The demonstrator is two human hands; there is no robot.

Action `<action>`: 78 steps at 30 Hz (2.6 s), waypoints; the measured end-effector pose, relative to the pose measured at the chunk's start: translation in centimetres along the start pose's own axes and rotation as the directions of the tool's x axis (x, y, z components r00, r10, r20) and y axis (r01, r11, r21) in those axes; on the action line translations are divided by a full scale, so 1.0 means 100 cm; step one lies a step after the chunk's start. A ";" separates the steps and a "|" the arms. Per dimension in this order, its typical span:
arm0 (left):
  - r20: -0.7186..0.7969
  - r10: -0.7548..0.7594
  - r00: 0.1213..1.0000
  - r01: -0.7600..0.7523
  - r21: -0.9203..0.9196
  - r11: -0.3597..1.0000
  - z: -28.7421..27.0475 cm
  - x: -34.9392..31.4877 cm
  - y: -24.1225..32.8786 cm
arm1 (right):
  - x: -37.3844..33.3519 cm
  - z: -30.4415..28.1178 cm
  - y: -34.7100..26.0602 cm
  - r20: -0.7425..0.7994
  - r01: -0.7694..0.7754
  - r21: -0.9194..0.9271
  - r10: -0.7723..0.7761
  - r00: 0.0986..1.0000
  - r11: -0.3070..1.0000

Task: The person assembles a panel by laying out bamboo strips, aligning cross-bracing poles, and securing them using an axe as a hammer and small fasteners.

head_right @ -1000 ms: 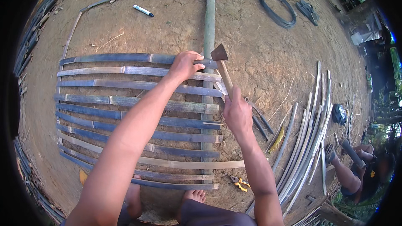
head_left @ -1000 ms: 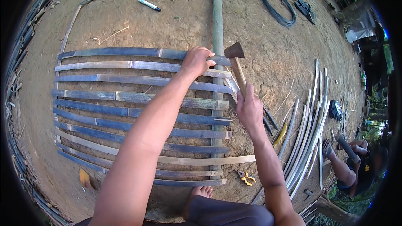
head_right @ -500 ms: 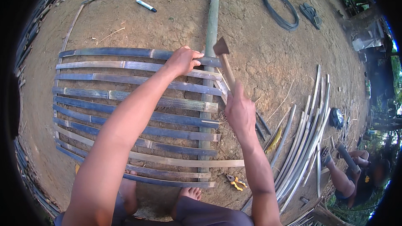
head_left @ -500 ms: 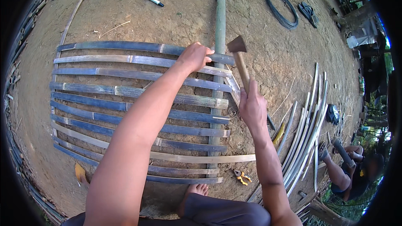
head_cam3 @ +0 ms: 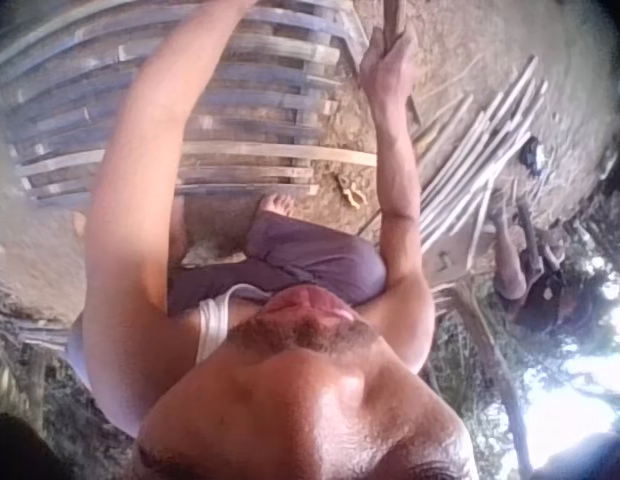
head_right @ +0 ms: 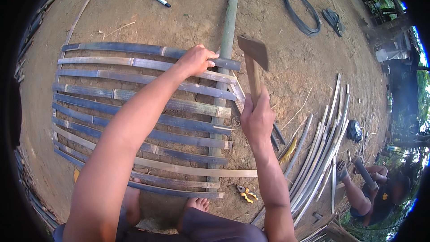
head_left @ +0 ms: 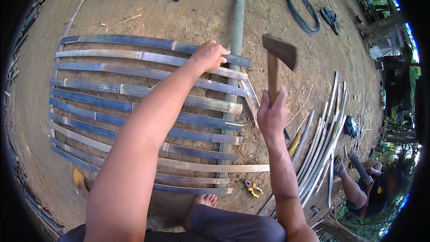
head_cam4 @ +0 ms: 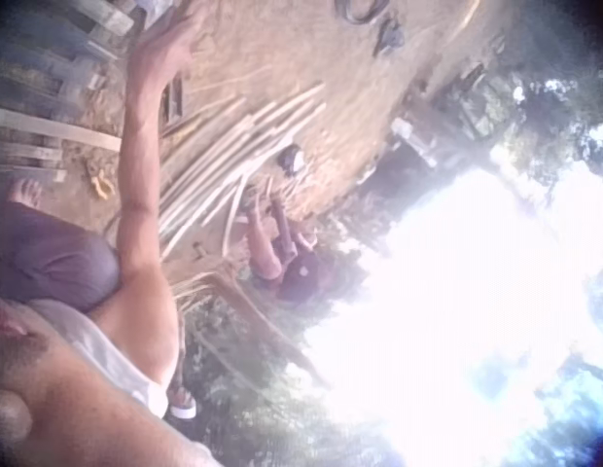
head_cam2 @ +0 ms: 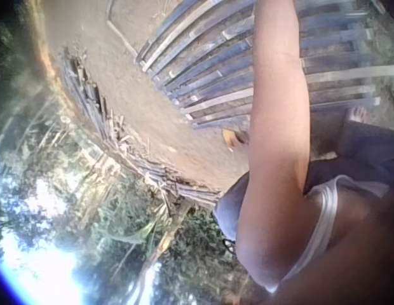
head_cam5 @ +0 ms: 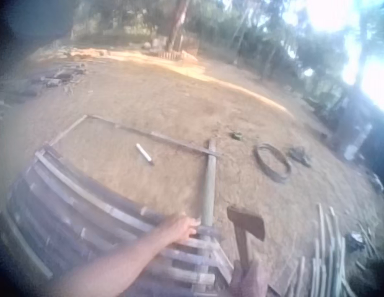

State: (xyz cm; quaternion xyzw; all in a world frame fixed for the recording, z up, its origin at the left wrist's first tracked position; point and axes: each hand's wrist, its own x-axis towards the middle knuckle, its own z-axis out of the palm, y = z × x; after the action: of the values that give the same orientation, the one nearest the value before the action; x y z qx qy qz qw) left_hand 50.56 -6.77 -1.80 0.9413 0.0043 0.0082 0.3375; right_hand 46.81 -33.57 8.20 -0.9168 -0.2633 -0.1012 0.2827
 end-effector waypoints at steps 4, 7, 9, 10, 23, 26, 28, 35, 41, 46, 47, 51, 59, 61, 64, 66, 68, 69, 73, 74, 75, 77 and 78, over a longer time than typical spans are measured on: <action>0.009 -0.008 1.000 0.008 -0.003 1.000 -0.004 0.005 0.007 | -0.025 0.007 0.024 -0.033 0.082 -0.006 -0.082 0.996 0.997; 0.014 -0.015 1.000 0.014 0.050 0.999 -0.001 0.009 0.006 | -0.027 0.018 0.040 0.100 0.049 -0.054 -0.044 0.994 0.997; 0.024 0.004 1.000 -0.005 0.062 0.998 0.002 0.013 0.006 | -0.029 0.021 0.041 0.155 -0.051 -0.059 0.059 0.986 0.997; -0.033 0.007 0.999 -0.005 0.068 0.998 0.004 0.015 0.007 | -0.030 0.023 0.040 0.151 -0.063 -0.047 0.070 0.986 0.997; -0.298 0.114 0.948 -0.180 -0.202 0.963 0.042 0.022 0.020 | -0.032 0.035 0.040 0.183 -0.139 0.022 0.132 0.974 0.990; -0.312 0.071 0.947 -0.142 -0.210 0.967 0.041 0.020 0.023 | -0.027 0.034 0.036 0.203 -0.127 -0.006 0.125 0.971 0.992; -0.299 0.033 0.954 -0.095 -0.195 0.976 0.039 0.019 0.025 | -0.023 0.034 0.033 0.232 -0.152 -0.011 0.150 0.961 0.988; -0.266 0.013 0.964 -0.046 -0.115 0.992 0.033 0.021 0.031 | -0.014 0.027 0.032 0.261 -0.087 -0.077 0.104 0.960 0.993; -0.289 -0.032 0.957 -0.024 -0.190 0.982 0.034 0.019 0.031 | -0.001 0.013 0.019 0.149 -0.055 0.005 0.054 0.987 0.998; -0.324 0.050 0.945 -0.110 -0.171 0.979 0.043 0.025 0.027 | -0.005 0.022 0.030 0.239 -0.127 -0.039 0.132 0.962 0.991; -0.312 0.038 0.949 -0.092 -0.161 0.983 0.043 0.024 0.026 | 0.000 0.019 0.029 0.295 -0.150 -0.068 0.164 0.941 0.986; -0.310 0.006 0.951 -0.063 -0.175 0.982 0.042 0.021 0.023 | 0.010 0.006 0.006 0.159 -0.093 0.020 0.088 0.983 0.995; -0.300 0.025 0.954 -0.084 -0.185 0.979 0.042 0.026 0.026 | 0.002 0.011 0.026 0.247 -0.130 -0.029 0.133 0.960 0.991; -0.315 0.000 0.949 -0.058 -0.176 0.983 0.038 0.017 0.019 | 0.007 0.008 0.005 0.140 -0.127 0.047 0.119 0.983 0.991; -0.311 -0.041 0.950 -0.018 -0.184 0.983 0.039 0.021 0.028 | -0.006 0.020 0.015 0.097 -0.131 0.093 0.122 0.988 0.987; -0.287 -0.047 0.957 0.004 -0.148 0.989 0.040 0.023 0.032 | -0.005 0.021 0.026 0.380 -0.149 -0.138 0.192 0.905 0.979; -0.287 -0.032 0.957 -0.012 -0.151 0.989 0.039 0.025 0.033 | 0.007 0.005 0.025 0.353 -0.219 -0.113 0.245 0.903 0.969; -0.293 -0.025 0.956 -0.026 -0.170 0.985 0.039 0.021 0.028 | 0.009 0.003 0.013 0.261 -0.176 -0.039 0.180 0.948 0.984; -0.301 -0.014 0.953 -0.046 -0.190 0.981 0.044 0.016 0.021 | -0.004 0.017 0.012 0.180 -0.121 0.049 0.110 0.977 0.991; -0.308 0.009 0.951 -0.072 -0.192 0.979 0.046 0.022 0.022 | -0.011 0.026 0.024 0.228 -0.142 0.027 0.133 0.965 0.989; -0.327 0.008 0.945 -0.058 -0.145 0.988 0.047 0.020 0.027 | -0.014 0.027 0.032 0.300 -0.080 -0.039 0.088 0.950 0.996; -0.303 -0.003 0.953 -0.048 -0.161 0.986 0.042 0.025 0.032 | -0.006 0.017 0.039 0.316 -0.180 -0.033 0.181 0.931 0.983; -0.283 -0.020 0.959 -0.029 -0.168 0.985 0.042 0.022 0.030 | 0.000 0.009 0.029 0.336 -0.233 -0.026 0.228 0.914 0.972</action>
State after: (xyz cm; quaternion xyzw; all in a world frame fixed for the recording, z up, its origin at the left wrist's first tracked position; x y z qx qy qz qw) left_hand 52.85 -11.75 -3.11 0.8980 0.0496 0.1442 0.4128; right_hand 48.39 -35.03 6.10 -0.9430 -0.1986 0.0931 0.2503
